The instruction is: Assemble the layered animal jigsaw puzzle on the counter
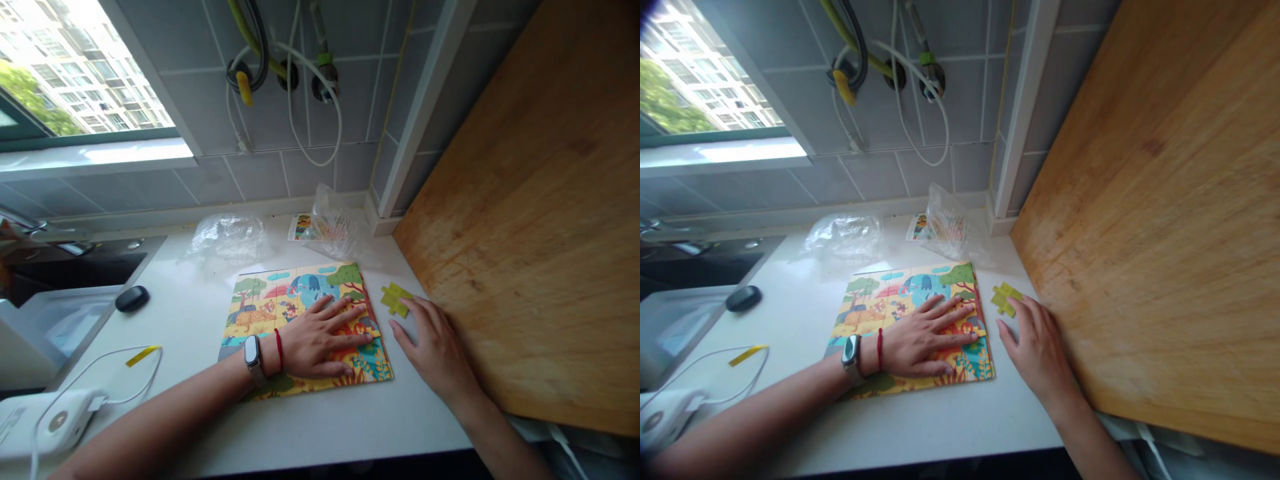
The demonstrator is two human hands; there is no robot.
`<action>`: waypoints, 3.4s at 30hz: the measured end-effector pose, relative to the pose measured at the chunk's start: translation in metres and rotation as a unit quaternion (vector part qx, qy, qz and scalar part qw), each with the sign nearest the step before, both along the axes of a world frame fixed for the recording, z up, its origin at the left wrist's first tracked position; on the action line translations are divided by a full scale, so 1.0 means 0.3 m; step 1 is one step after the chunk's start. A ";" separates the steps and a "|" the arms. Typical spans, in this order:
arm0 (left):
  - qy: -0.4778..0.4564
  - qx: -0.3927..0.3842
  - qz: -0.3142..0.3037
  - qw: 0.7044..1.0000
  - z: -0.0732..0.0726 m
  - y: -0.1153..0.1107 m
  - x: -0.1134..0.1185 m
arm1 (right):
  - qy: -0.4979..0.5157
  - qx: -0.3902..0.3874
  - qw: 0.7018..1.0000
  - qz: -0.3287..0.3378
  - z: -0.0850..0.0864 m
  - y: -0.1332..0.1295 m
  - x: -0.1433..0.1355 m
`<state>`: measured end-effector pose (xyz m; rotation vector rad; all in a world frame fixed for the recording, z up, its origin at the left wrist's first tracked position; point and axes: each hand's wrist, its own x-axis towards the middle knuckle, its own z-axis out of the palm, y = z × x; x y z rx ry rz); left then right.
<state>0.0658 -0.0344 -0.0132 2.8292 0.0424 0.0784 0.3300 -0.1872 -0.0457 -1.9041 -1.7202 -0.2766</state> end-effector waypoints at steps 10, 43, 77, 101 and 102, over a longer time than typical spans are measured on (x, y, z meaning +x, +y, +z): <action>-0.048 -0.019 0.012 0.999 -0.048 -0.004 0.005 | 0.075 -0.054 0.996 0.006 -0.017 0.033 0.037; -0.142 -0.079 0.047 0.986 -0.067 -0.005 0.016 | 0.057 -0.045 0.985 0.157 0.072 -0.223 -0.243; -0.140 -0.066 0.045 0.987 -0.075 -0.005 0.018 | 0.042 -0.116 0.967 0.221 0.150 -0.130 -0.144; -0.150 -0.060 0.036 0.986 -0.086 -0.007 0.016 | -0.075 -0.300 0.933 0.185 0.187 -0.112 -0.234; -0.148 -0.065 0.035 0.986 -0.087 -0.007 0.018 | -0.073 -0.301 0.934 0.181 0.178 -0.115 -0.237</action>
